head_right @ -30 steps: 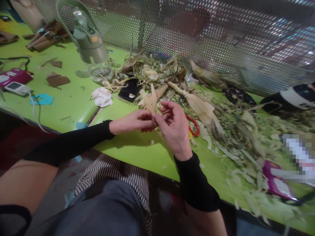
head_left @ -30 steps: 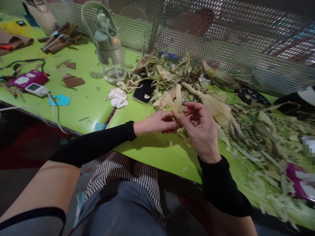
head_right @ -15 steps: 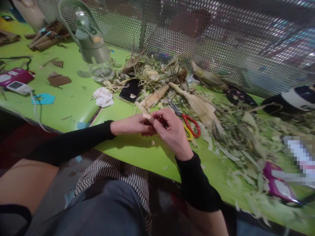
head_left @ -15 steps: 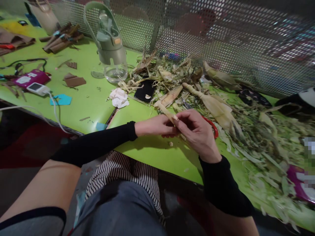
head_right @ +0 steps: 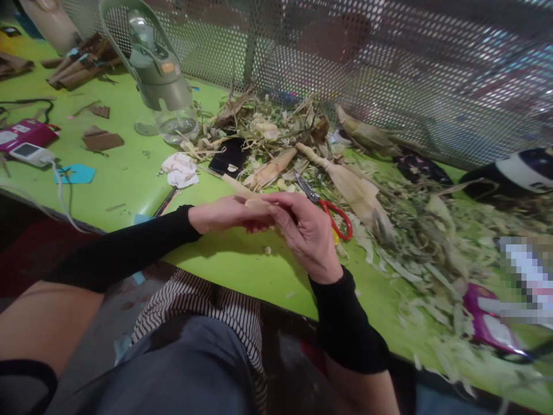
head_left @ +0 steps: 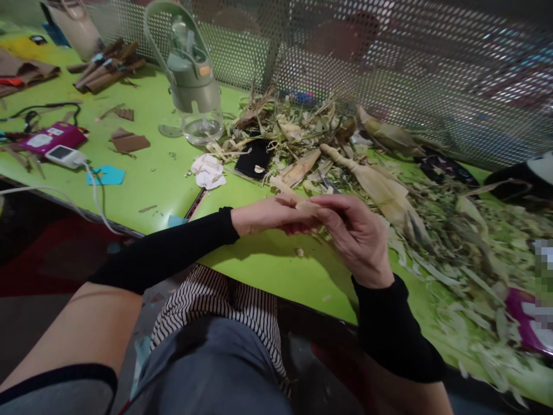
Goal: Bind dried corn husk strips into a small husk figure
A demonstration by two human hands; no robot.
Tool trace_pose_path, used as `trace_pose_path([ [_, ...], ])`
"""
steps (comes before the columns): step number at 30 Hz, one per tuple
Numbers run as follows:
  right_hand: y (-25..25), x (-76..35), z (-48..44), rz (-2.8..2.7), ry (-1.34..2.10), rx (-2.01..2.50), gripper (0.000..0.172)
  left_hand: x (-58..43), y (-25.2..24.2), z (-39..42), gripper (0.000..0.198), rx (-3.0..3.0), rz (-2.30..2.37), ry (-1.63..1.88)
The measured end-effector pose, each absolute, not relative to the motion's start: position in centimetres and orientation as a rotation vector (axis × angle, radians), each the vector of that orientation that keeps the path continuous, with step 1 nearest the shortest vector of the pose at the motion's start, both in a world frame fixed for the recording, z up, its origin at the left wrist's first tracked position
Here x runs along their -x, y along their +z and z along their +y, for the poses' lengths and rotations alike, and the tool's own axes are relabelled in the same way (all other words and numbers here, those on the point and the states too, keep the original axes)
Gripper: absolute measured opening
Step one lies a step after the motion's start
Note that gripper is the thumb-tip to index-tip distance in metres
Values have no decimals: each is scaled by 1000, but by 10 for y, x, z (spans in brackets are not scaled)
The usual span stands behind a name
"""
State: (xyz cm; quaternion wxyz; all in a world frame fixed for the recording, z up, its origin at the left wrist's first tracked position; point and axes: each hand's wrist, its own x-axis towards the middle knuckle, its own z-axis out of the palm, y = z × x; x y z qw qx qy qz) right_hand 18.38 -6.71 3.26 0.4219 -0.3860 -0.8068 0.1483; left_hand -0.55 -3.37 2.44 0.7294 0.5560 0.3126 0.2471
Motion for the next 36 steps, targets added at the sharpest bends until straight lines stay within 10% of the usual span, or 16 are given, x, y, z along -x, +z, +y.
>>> trace_pose_path([
  [36,42,-189,-66,-2226,284,1026,14,8,24,-31,22,-1409,652,694],
])
